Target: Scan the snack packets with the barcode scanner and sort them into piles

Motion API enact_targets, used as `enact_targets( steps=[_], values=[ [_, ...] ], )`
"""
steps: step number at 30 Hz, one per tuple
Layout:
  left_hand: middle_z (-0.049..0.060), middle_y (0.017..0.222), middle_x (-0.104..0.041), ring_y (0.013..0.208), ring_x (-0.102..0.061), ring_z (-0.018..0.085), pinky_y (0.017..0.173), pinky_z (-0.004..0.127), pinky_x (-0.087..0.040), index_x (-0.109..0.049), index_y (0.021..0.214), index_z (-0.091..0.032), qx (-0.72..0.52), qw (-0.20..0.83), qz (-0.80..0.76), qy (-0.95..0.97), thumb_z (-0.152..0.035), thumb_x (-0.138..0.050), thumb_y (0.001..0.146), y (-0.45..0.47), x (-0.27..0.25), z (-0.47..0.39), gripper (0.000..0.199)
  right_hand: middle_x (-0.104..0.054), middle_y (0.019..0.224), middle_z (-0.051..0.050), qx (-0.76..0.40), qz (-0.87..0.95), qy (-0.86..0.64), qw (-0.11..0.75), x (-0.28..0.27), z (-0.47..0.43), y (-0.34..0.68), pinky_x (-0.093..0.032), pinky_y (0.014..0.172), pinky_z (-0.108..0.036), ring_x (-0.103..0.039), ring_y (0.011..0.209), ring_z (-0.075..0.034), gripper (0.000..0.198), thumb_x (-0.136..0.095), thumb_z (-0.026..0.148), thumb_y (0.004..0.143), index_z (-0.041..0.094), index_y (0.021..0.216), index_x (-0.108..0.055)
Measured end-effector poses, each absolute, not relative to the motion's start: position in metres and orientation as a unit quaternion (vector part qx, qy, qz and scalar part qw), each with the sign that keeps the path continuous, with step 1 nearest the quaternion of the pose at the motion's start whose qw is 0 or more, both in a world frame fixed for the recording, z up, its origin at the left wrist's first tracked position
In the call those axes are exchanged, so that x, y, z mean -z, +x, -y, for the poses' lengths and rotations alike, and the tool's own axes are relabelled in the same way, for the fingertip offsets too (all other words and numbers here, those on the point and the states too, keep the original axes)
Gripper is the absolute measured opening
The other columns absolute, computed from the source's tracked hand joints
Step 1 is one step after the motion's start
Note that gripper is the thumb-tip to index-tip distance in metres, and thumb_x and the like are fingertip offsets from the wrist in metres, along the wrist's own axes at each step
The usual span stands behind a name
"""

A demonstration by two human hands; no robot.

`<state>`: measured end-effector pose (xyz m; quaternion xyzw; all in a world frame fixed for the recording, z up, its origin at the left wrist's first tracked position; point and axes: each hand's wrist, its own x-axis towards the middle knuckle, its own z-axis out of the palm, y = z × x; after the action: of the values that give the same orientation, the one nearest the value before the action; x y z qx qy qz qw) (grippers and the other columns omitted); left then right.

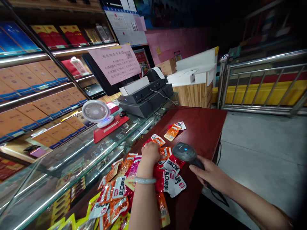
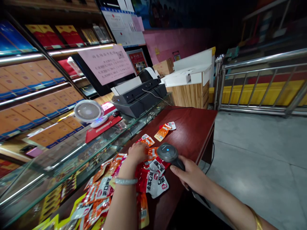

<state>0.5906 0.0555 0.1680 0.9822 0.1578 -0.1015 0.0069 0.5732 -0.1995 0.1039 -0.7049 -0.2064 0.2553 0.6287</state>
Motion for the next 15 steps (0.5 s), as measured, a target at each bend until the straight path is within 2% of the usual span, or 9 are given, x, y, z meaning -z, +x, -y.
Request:
enact_targets(
  steps=[3, 6, 10, 15],
  values=[
    [0.015, 0.132, -0.060, 0.126, -0.050, 0.035, 0.100, 0.046, -0.040, -0.068, 0.113, -0.024, 0.098, -0.008, -0.157, 0.983, -0.040, -0.080, 0.064, 0.590, -0.168, -0.056, 0.053, -0.048, 0.043, 0.011, -0.255, 0.210, -0.709, 0.623, -0.105, 0.198, 0.574, -0.035, 0.040, -0.021, -0.045, 0.036, -0.012, 0.057, -0.056, 0.058, 0.089, 0.014, 0.124, -0.052],
    [0.015, 0.123, -0.066, 0.117, -0.057, 0.033, 0.094, 0.042, -0.043, -0.064, 0.111, -0.021, 0.061, 0.041, -0.168, 0.983, -0.042, -0.076, 0.070, 0.593, -0.164, -0.060, 0.048, -0.048, 0.043, 0.011, -0.253, 0.213, -0.714, 0.617, -0.107, 0.197, 0.575, -0.036, 0.040, -0.021, -0.046, 0.036, -0.012, 0.057, -0.056, 0.057, 0.090, 0.013, 0.126, -0.052],
    [0.012, 0.106, -0.071, 0.093, -0.067, 0.025, 0.079, 0.033, -0.047, -0.056, 0.113, -0.020, -0.048, 0.218, -0.207, 0.953, -0.041, -0.062, 0.085, 0.600, -0.156, -0.068, 0.036, -0.048, 0.044, 0.011, -0.254, 0.221, -0.718, 0.608, -0.106, 0.198, 0.574, -0.037, 0.040, -0.021, -0.047, 0.038, -0.012, 0.059, -0.056, 0.056, 0.090, 0.012, 0.129, -0.051],
    [0.010, 0.097, -0.071, 0.084, -0.067, 0.020, 0.074, 0.030, -0.049, -0.055, 0.107, -0.018, -0.107, 0.402, -0.201, 0.887, -0.034, -0.055, 0.091, 0.613, -0.137, -0.066, 0.022, -0.047, 0.045, 0.011, -0.264, 0.235, -0.715, 0.603, -0.108, 0.198, 0.574, -0.036, 0.041, -0.021, -0.046, 0.038, -0.012, 0.056, -0.057, 0.056, 0.089, 0.012, 0.124, -0.054]
  ],
)
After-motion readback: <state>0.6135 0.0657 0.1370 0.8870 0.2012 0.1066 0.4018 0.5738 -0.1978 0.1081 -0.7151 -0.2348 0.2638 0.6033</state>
